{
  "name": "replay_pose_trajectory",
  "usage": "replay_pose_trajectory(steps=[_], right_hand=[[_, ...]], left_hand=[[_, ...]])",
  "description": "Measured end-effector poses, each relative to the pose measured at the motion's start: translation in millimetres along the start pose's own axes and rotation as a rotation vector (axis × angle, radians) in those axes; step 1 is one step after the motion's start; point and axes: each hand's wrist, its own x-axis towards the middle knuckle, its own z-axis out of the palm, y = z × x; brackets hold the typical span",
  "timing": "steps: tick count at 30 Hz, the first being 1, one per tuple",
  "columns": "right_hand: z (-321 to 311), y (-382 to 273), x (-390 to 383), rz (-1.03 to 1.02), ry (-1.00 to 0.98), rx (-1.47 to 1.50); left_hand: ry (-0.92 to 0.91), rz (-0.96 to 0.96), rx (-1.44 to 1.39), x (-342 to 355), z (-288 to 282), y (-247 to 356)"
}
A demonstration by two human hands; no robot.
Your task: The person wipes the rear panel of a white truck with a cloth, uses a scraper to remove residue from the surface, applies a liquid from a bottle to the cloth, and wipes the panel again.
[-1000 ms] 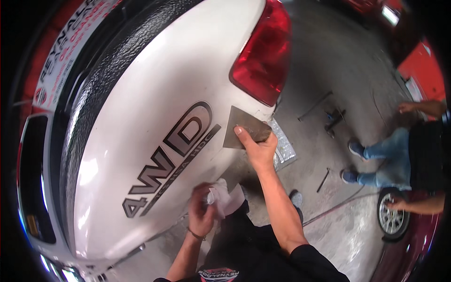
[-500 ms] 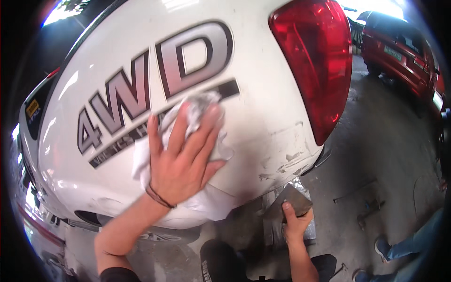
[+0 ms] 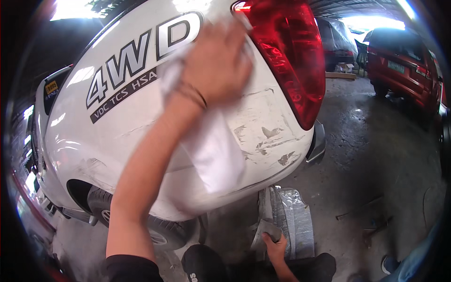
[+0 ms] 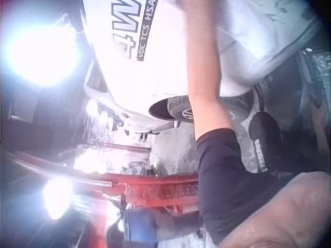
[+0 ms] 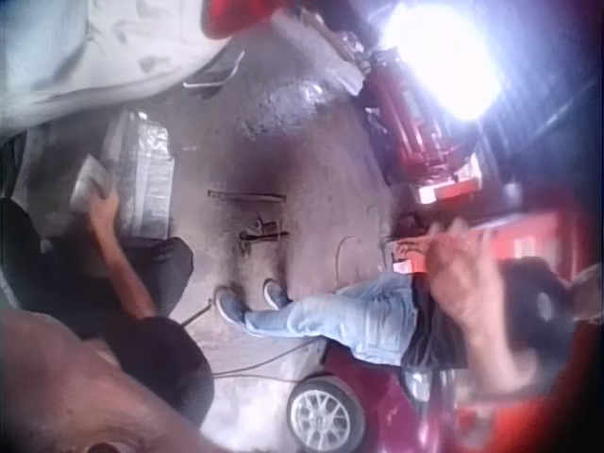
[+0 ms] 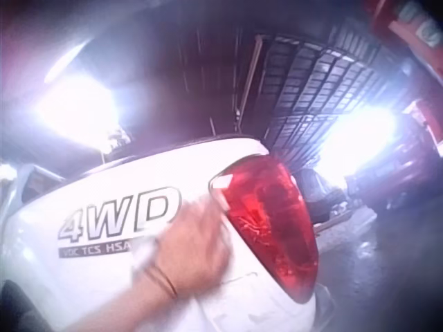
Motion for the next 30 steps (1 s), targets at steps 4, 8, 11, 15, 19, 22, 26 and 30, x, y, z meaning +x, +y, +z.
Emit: replay_pose_trajectory(steps=[4,8,11,15,19,22,26,30], right_hand=[[-39,34,-18,0.043,0.084,-0.017],[-77,83,-35,0.045,0.127,-0.054],[-99,93,-39,0.044,0.179,-0.025],[-98,86,-42,0.112,0.249,0.11],[-111,97,-45,0.134,0.169,0.04],[-106,80,-54,0.169,0.15,0.013],[-106,61,-57,0.264,0.1,-0.195],[-125,74,-53,0.12,0.129,-0.351]], left_hand=[[-0.229,0.265,0.013,-64,14,58],[-0.048,0.123,0.219,-5,9,7],[0.001,-0.114,0.231,7,-2,-8],[-0.012,-0.004,0.167,-25,11,26],[0.002,-0.123,0.288,7,-18,-12],[-0.026,-0.168,0.311,-9,-30,-13],[-0.063,-0.162,0.338,-37,-40,-12],[-0.041,-0.262,0.288,-44,-28,15]])
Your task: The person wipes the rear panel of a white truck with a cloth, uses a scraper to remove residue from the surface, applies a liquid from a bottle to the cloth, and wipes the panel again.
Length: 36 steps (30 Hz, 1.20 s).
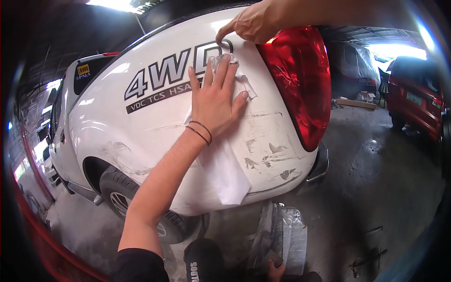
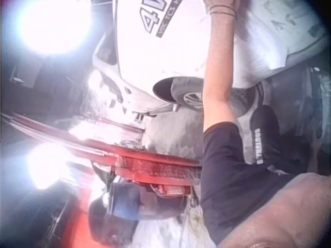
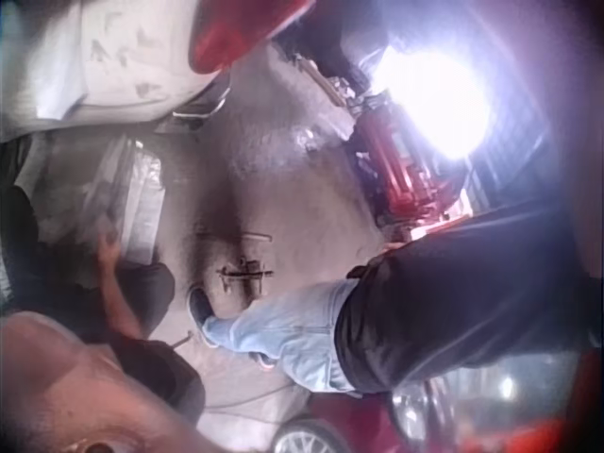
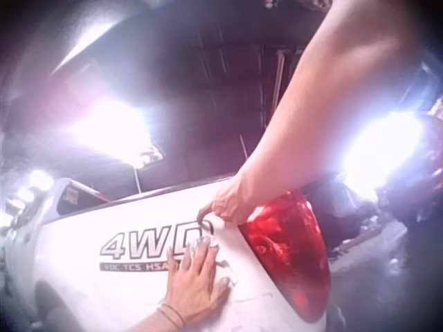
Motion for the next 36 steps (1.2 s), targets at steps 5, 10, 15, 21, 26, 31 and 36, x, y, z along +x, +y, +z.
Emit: replay_pose_trajectory(steps=[5,10,15,21,26,31,36], right_hand=[[3,-1,-3,-0.055,-0.022,0.176],[16,-20,-20,0.016,-0.026,0.018],[7,65,25,-0.052,-0.008,0.344],[26,41,-11,0.072,-0.036,0.381],[22,58,15,-0.089,0.059,0.312],[-21,90,65,-0.116,0.135,0.198],[40,42,-14,0.163,0.089,0.034]], left_hand=[[0.009,-0.051,-0.002,1,-2,8],[0.04,-0.075,0.049,3,4,-16],[0.105,-0.123,-0.028,42,-1,2],[0.019,-0.091,0.046,52,-7,-39],[0.052,-0.021,-0.016,-3,1,-6],[0.169,-0.189,-0.109,139,6,-40],[0.072,0.095,0.042,111,50,-19]])
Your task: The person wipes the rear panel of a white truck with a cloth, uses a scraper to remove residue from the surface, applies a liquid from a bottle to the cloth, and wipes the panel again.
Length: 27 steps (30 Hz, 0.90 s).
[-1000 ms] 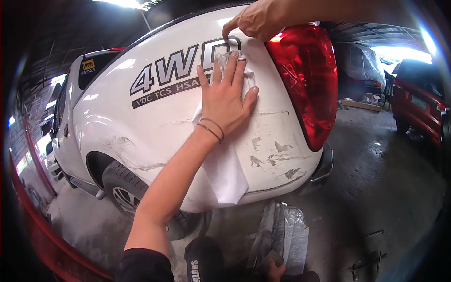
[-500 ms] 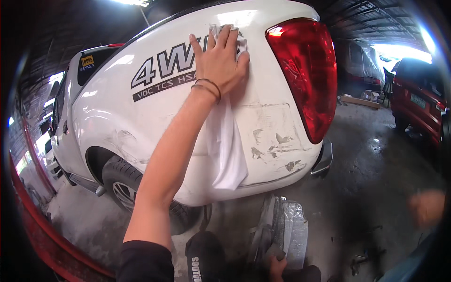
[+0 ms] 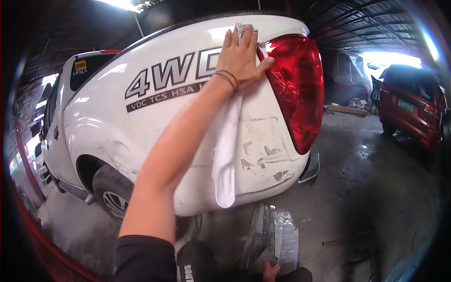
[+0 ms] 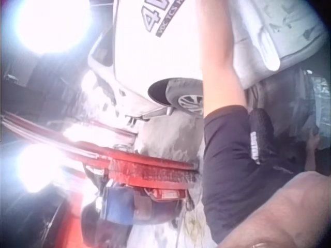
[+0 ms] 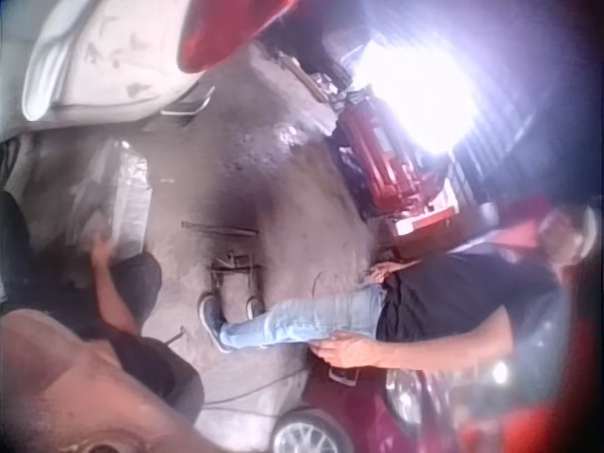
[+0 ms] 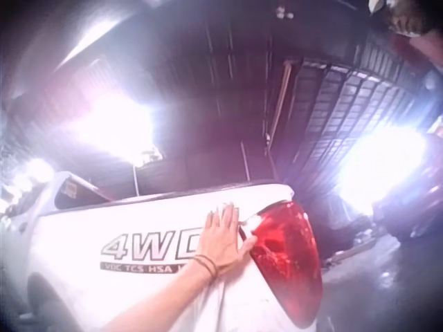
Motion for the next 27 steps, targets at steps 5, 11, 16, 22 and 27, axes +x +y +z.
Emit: replay_pose_trajectory(steps=[5,11,16,22,27], right_hand=[[-29,33,60,-0.101,-0.035,0.364],[7,26,16,-0.057,-0.04,0.35],[-5,33,42,-0.158,0.012,0.316],[3,-13,18,-0.098,-0.068,0.36],[-9,-39,10,0.07,0.059,0.404]], left_hand=[[-0.044,-0.155,-0.046,42,-35,-20],[-0.087,-0.001,0.045,19,-10,-51],[0.105,0.151,0.108,-30,-23,28],[-0.442,0.61,-0.489,-213,-8,183],[-0.226,0.303,-0.026,-138,-20,98]])
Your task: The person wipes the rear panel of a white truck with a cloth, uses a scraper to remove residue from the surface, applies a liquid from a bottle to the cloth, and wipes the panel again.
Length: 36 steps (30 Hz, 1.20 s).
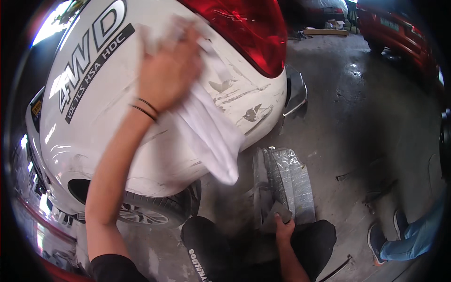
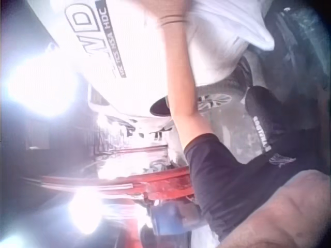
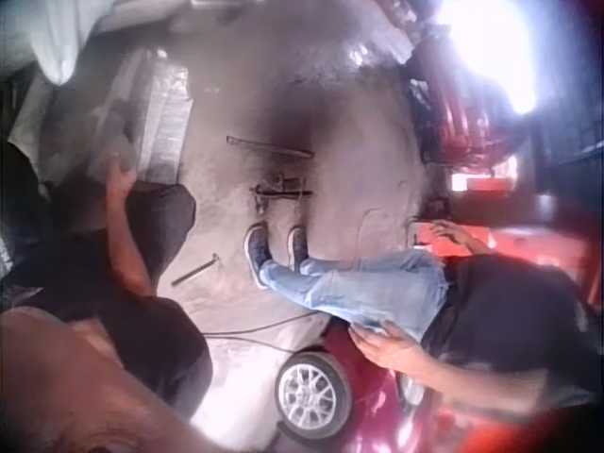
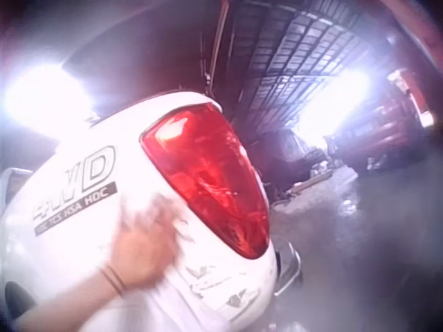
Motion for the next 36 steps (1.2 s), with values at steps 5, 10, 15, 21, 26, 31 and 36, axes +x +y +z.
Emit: replay_pose_trajectory(steps=[5,10,15,21,26,31,36], right_hand=[[10,-13,-16,-0.03,-0.013,0.143],[4,-66,-12,-0.022,-0.015,0.119],[73,-219,5,-0.336,-0.243,0.039],[202,-428,33,-0.791,-0.45,0.099],[247,-483,54,-0.943,-0.364,-0.058],[269,-490,69,-1.047,-0.421,0.004],[282,-500,65,-1.133,-0.463,0.037]], left_hand=[[0.225,0.062,-0.164,0,12,9],[-0.005,0.326,-0.241,-20,15,61],[0.189,-0.084,-0.171,7,-11,-17],[-0.073,0.002,-0.185,-93,-16,6],[-0.063,-0.294,-0.03,-174,-25,-60],[-0.037,-0.293,-0.099,-186,-19,-64],[-0.087,-0.298,-0.066,-186,-23,-65]])
